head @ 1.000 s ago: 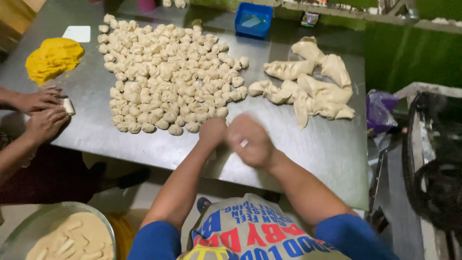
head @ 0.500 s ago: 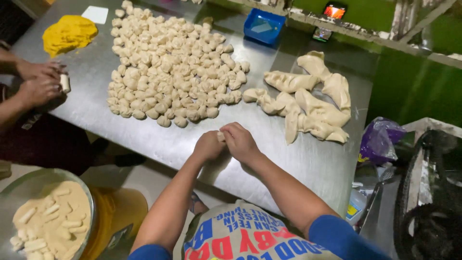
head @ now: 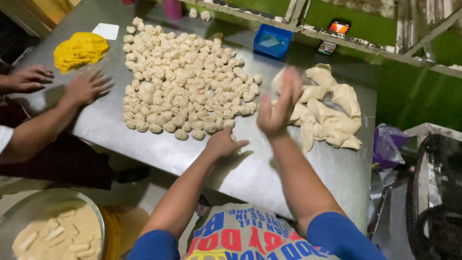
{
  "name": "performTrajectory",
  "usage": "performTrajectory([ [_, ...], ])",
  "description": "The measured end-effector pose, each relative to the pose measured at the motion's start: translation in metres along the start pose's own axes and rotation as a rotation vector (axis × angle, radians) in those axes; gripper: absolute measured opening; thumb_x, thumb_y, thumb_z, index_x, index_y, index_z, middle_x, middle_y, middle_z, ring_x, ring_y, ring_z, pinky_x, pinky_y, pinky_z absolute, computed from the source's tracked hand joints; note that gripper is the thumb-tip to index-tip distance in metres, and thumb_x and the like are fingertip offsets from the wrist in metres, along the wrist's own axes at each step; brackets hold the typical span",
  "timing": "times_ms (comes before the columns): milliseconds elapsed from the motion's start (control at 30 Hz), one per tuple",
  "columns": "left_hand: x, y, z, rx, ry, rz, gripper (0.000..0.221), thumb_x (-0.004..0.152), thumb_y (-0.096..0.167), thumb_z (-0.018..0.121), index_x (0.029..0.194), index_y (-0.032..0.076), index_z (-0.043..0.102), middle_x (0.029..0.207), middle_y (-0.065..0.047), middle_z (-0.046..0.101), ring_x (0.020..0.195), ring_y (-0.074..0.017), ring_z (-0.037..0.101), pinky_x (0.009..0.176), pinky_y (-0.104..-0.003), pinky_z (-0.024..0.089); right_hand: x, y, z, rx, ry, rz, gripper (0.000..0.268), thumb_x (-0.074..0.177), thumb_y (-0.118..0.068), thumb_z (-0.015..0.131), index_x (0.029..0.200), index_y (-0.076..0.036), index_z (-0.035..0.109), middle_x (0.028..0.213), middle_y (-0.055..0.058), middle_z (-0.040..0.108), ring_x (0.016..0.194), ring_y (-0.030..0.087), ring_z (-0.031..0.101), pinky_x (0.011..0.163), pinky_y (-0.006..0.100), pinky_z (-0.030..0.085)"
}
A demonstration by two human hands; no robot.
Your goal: Forming small dough balls from a large pile of dough on a metal table in a bakery.
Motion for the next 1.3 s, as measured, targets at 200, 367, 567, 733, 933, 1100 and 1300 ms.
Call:
performTrajectory([
  [200,0.027,-0.029,-0.006,-0.239,0.033,0.268,0.101,0.078,0.010,0.081,0.157,-0.007,0.022,0.148,-0.038,0.046,0.143,-0.0499,0.043,0.122,-0.054,0.038,-0.116,-0.032,0.077,-0.017,-1.583,0.834,0.052,0.103,-0.037,0.048,0.147,-0.013,0.057,0.141,0.023,0.063,0.133,0.044,0.056,0.113,0.057,0.043],
  [367,0.063,-0.063,0.019,-0.316,0.089,0.318,0.062,0.080,0.029,0.079,0.128,-0.003,0.060,0.115,-0.030,0.069,0.120,-0.0486,0.062,0.100,-0.056,0.052,-0.180,-0.006,0.071,-0.042,-1.097,0.664,0.021,0.105,-0.032,0.054,0.108,-0.022,0.072,0.100,0.002,0.071,0.102,0.028,0.072,0.091,0.039,0.057],
  [567,0.062,-0.023,0.056,0.088,0.154,0.159,0.057,0.092,0.050,0.040,0.092,0.008,0.078,0.086,-0.014,0.077,0.095,-0.0376,0.075,0.085,-0.050,0.058,-0.149,-0.004,0.038,-0.222,-1.329,0.774,0.059,0.109,-0.054,0.030,0.100,-0.013,0.070,0.091,0.012,0.071,0.102,0.034,0.071,0.091,0.046,0.056],
  [733,0.070,-0.006,0.041,0.477,0.223,0.097,0.062,0.091,0.026,0.022,0.092,0.015,0.083,0.093,-0.006,0.081,0.101,-0.0308,0.077,0.084,-0.041,0.055,-0.171,0.010,0.022,-0.160,-1.527,0.765,0.082,0.107,-0.066,0.019,0.098,-0.007,0.075,0.093,0.023,0.076,0.103,0.044,0.072,0.092,0.056,0.054],
  [933,0.063,-0.011,0.013,0.318,0.245,-0.062,0.043,0.091,0.038,0.049,0.103,0.012,0.081,0.101,-0.016,0.079,0.105,-0.0413,0.074,0.086,-0.056,0.057,-0.019,-0.055,0.004,0.756,-0.577,0.009,0.016,0.088,-0.020,0.069,0.073,-0.015,0.071,0.074,0.000,0.061,0.074,0.024,0.062,0.072,0.031,0.055],
  [1100,-0.006,0.021,0.009,-0.010,0.091,-0.076,0.090,0.080,0.060,0.071,0.144,0.002,0.042,0.136,-0.027,0.062,0.129,-0.0468,0.059,0.108,-0.058,0.046,-0.004,0.051,0.036,0.041,-0.860,0.307,0.048,0.109,-0.026,0.054,0.138,0.012,0.056,0.131,0.041,0.059,0.123,0.060,0.052,0.108,0.067,0.037],
  [1300,0.025,0.006,0.005,-0.153,0.240,0.278,0.079,0.084,0.025,0.070,0.151,-0.004,0.039,0.131,-0.033,0.060,0.125,-0.0504,0.059,0.106,-0.058,0.050,-0.142,0.005,0.040,0.110,-1.147,0.563,0.048,0.104,-0.034,0.057,0.145,-0.009,0.058,0.117,0.017,0.069,0.108,0.041,0.069,0.093,0.049,0.056],
])
Point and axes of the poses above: each hand's wrist, its own x-axis towards the middle knuckle, its own z-axis out of the palm, y = z × x, the point moved 9 cm from there along x, towards the middle knuckle
